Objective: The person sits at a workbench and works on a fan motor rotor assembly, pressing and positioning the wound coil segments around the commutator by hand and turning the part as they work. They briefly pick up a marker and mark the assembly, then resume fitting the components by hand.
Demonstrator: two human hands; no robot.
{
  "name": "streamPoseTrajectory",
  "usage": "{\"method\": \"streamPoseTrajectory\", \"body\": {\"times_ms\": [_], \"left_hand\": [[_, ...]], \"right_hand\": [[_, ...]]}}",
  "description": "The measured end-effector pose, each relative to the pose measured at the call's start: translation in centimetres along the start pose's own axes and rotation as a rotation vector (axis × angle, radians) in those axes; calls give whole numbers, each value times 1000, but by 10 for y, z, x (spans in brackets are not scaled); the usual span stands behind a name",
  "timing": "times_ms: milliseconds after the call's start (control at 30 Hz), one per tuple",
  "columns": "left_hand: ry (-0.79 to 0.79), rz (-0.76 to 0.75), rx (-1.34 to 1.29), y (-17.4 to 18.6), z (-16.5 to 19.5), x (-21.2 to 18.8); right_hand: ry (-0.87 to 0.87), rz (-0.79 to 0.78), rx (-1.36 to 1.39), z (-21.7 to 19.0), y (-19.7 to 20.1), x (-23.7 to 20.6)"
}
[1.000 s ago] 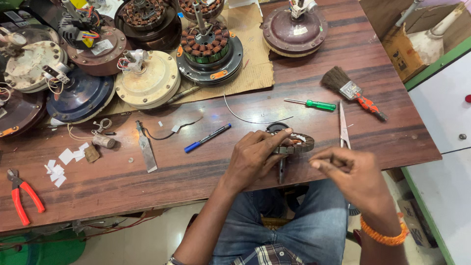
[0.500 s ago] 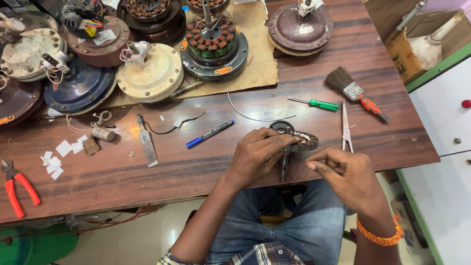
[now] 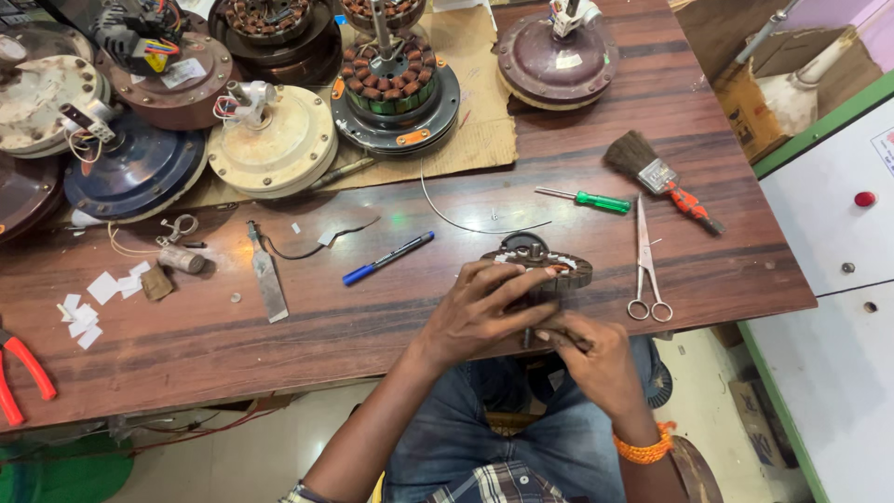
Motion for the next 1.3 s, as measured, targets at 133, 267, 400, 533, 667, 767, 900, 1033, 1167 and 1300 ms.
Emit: {"method": "streamPoseTrajectory", "body": {"times_ms": [133, 267, 400, 533, 667, 767, 900, 1033, 1167, 1300], "left_hand": [[-73, 43, 196, -5, 6, -15], [-34, -78, 133, -16, 9, -17], [234, 110, -51, -10, 8, -17], [540, 274, -385, -23, 2, -27], [864, 357, -811, -53, -15, -49], [929, 424, -1085, -73, -21, -59], [932, 511, -1265, -88, -21, -58], [1019, 554, -1434, -96, -19, -54], [956, 625, -1490, -90, -17, -48], [1002, 627, -1467, -91, -15, -53]], "right_hand": [[55, 102, 99, -5, 6, -12], [183, 67, -128, -35, 33, -13], [291, 68, -340, -72, 49, -7], [343, 96, -401, -98, 50, 19], [332, 30, -382, -104, 47, 45], [218, -46, -271, -93, 44, 62], [-19, -140, -177, -68, 45, 76], [66, -147, -87, -64, 49, 84], [91, -171, -40, -55, 45, 95], [104, -235, 46, -40, 37, 109]]}}
Point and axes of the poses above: each hand's wrist, its own x-axis towards the middle knuckle, its own y-axis out of the back of the hand, z = x × y, the point moved 7 cm from there along x, towards the middle knuckle, and after that the axes turned 10 degrees about -z, right-handed, at the moved point
